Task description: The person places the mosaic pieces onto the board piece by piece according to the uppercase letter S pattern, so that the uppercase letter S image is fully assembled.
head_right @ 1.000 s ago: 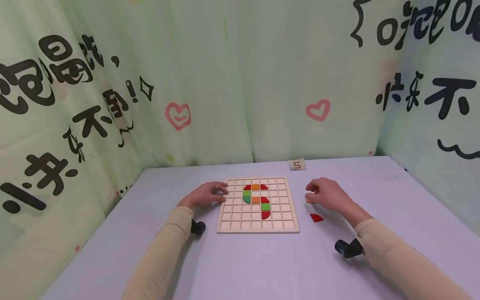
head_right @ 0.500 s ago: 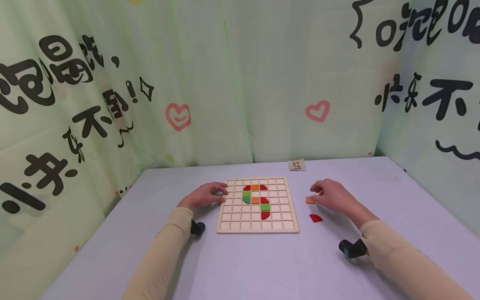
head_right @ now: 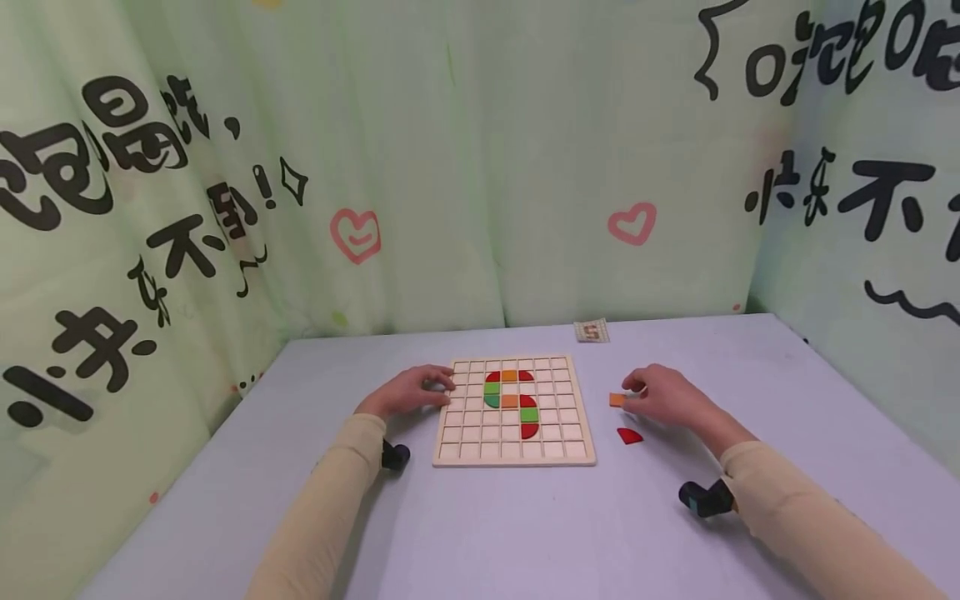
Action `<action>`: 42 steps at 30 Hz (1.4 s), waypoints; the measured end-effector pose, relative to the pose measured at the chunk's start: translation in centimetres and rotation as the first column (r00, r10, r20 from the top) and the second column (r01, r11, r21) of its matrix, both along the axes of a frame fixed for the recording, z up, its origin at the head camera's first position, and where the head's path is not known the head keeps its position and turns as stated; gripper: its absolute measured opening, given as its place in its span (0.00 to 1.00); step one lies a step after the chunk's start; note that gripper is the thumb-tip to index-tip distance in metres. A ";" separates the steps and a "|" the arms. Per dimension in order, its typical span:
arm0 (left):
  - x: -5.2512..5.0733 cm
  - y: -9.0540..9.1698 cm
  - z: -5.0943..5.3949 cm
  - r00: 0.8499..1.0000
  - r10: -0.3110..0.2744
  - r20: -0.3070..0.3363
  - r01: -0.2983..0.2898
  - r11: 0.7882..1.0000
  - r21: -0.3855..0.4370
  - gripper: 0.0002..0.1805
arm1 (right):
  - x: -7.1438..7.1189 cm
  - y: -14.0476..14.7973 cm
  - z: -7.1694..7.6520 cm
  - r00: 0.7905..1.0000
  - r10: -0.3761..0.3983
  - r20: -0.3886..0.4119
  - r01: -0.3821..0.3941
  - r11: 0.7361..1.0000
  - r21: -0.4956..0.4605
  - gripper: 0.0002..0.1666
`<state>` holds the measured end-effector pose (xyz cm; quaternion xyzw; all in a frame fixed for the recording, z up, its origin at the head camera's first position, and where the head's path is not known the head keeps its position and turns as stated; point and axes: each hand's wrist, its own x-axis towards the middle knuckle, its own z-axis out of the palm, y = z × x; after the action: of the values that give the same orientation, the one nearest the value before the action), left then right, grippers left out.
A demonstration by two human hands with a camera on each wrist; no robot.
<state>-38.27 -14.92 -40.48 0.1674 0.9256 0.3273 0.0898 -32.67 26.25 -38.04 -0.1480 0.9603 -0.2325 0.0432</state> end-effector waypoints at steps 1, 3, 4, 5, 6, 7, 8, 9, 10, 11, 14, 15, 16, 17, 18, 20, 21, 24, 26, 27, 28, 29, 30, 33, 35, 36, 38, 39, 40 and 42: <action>0.1 0.0 -0.1 1.000 -0.001 0.005 0.001 1.000 0.001 0.10 | 0.0 0.0 -0.2 1.000 -0.005 0.000 0.005 1.000 -0.002 0.25; 0.1 0.0 -0.2 1.000 -0.001 0.010 0.001 1.000 0.001 0.10 | -0.1 -0.1 -0.5 1.000 -0.012 -0.004 0.012 1.000 -0.003 0.25; 0.1 0.0 -0.2 1.000 -0.004 0.003 0.004 1.000 -0.002 0.10 | -0.2 -0.1 -0.6 1.000 -0.012 -0.005 0.012 1.000 -0.001 0.25; 0.1 0.0 -0.2 1.000 -0.007 -0.003 0.007 1.000 -0.005 0.10 | -0.2 -0.2 -0.7 1.000 -0.012 -0.004 0.012 1.000 0.001 0.25; 0.1 0.0 -0.2 1.000 -0.012 -0.011 0.012 1.000 -0.007 0.10 | -0.3 -0.3 -0.8 1.000 -0.013 -0.004 0.013 1.000 0.004 0.26; 0.1 0.0 -0.2 1.000 -0.014 -0.015 0.014 1.000 -0.011 0.10 | -0.4 -0.4 -0.9 1.000 -0.014 -0.002 0.014 1.000 0.006 0.26; 0.1 0.0 -0.1 1.000 -0.016 -0.018 0.016 1.000 -0.012 0.10 | -0.4 -0.5 -0.9 1.000 -0.014 -0.002 0.014 1.000 0.009 0.26; 0.1 0.0 -0.1 1.000 -0.018 -0.021 0.017 1.000 -0.015 0.10 | -0.5 -0.6 -1.0 1.000 -0.014 0.000 0.014 1.000 0.014 0.26; 0.0 0.0 -0.1 1.000 -0.018 -0.020 0.018 1.000 -0.017 0.10 | -0.6 -0.7 -1.1 1.000 -0.010 0.000 0.010 1.000 0.018 0.25; 0.0 0.0 -0.1 1.000 -0.019 -0.017 0.019 1.000 -0.016 0.10 | -0.6 -0.9 -1.1 1.000 -0.009 -0.003 0.009 1.000 0.020 0.25; -0.1 -0.1 -0.2 1.000 -0.020 -0.013 0.020 1.000 -0.009 0.09 | -0.7 -1.1 -1.2 1.000 0.000 -0.018 0.001 1.000 0.029 0.23; -0.1 -0.1 0.0 0.999 -0.027 -0.026 0.027 1.000 -0.016 0.09 | -0.8 -1.2 -1.2 1.000 0.002 -0.019 -0.001 1.000 0.029 0.22; -0.1 -0.1 0.0 0.999 -0.028 -0.028 0.027 0.999 -0.016 0.09 | -0.8 -1.2 -1.2 1.000 0.004 -0.020 -0.004 1.000 0.027 0.22; -0.1 -0.1 0.1 0.999 -0.030 -0.030 0.030 0.999 -0.015 0.09 | -0.9 -1.3 -1.2 1.000 0.006 -0.019 -0.006 1.000 0.025 0.21; -0.1 -0.1 0.1 0.999 -0.033 -0.032 0.032 0.999 -0.015 0.09 | -0.9 -1.3 -1.2 1.000 0.006 -0.018 -0.006 1.000 0.024 0.21; -0.1 -0.1 0.1 0.999 -0.034 -0.031 0.033 0.999 -0.012 0.09 | -1.0 -1.3 -1.3 1.000 0.005 -0.012 -0.005 1.000 0.021 0.20; -0.2 -0.1 0.1 0.999 -0.033 -0.029 0.033 0.999 -0.013 0.09 | -1.0 -1.3 -1.4 1.000 0.004 -0.010 -0.004 1.000 0.019 0.20; -0.2 -0.1 -0.1 1.000 -0.022 -0.007 0.022 1.000 -0.003 0.10 | -1.0 -1.3 -1.5 1.000 0.008 -0.013 -0.008 1.000 0.021 0.20; -0.1 -0.1 -0.1 1.000 -0.014 -0.001 0.014 1.000 -0.007 0.10 | -1.0 -1.3 -1.4 1.000 0.013 -0.020 -0.012 1.000 0.022 0.19; -0.1 0.0 -0.1 1.000 -0.010 0.001 0.010 1.000 -0.008 0.10 | -1.0 -1.3 -1.4 1.000 0.017 -0.023 -0.016 1.000 0.022 0.19; 0.0 0.0 -0.1 1.000 -0.006 0.002 0.006 1.000 -0.008 0.10 | -1.0 -1.3 -1.4 0.999 0.020 -0.027 -0.020 1.000 0.022 0.19; 0.0 0.0 -0.1 1.000 -0.003 0.003 0.003 1.000 -0.007 0.10 | -1.0 -1.3 -1.3 0.999 0.022 -0.032 -0.021 1.000 0.021 0.19; -0.1 0.0 -0.1 1.000 -0.002 0.001 0.002 1.000 -0.007 0.10 | -0.9 -1.4 -1.3 0.999 0.022 -0.039 -0.021 1.000 0.023 0.18; -0.1 0.0 -0.1 1.000 -0.005 -0.002 0.005 1.000 -0.003 0.10 | -0.9 -1.4 -1.2 0.998 0.024 -0.056 -0.023 0.999 0.024 0.18; -0.1 0.0 -0.2 1.000 -0.008 -0.004 0.008 1.000 -0.001 0.10 | -1.0 -1.5 -1.3 0.997 0.025 -0.075 -0.023 0.999 0.022 0.18; -0.1 0.0 -0.2 1.000 -0.009 -0.006 0.009 1.000 -0.002 0.10 | -1.0 -1.5 -1.3 0.996 0.024 -0.085 -0.022 1.000 0.022 0.18; -0.1 0.0 -0.2 1.000 -0.007 -0.003 0.007 1.000 -0.003 0.10 | -1.0 -1.7 -1.3 0.994 0.022 -0.107 -0.020 1.000 0.016 0.18; -0.1 0.0 -0.2 1.000 -0.007 -0.003 0.007 1.000 -0.003 0.10 | -1.0 -1.8 -1.3 0.993 0.020 -0.118 -0.019 1.000 0.010 0.18; -0.1 0.0 -0.2 1.000 -0.008 -0.005 0.008 1.000 -0.002 0.10 | -1.0 -1.9 -1.3 0.992 0.020 -0.128 -0.019 1.000 0.002 0.17; -0.1 0.0 -0.3 1.000 -0.012 -0.008 0.012 1.000 -0.002 0.10 | -0.8 -2.3 -1.1 0.990 0.019 -0.141 -0.021 1.000 -0.013 0.17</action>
<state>-38.35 -14.96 -40.74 0.1743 0.9253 0.3251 0.0883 -33.52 23.94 -39.16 -0.1738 0.9578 -0.2278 -0.0236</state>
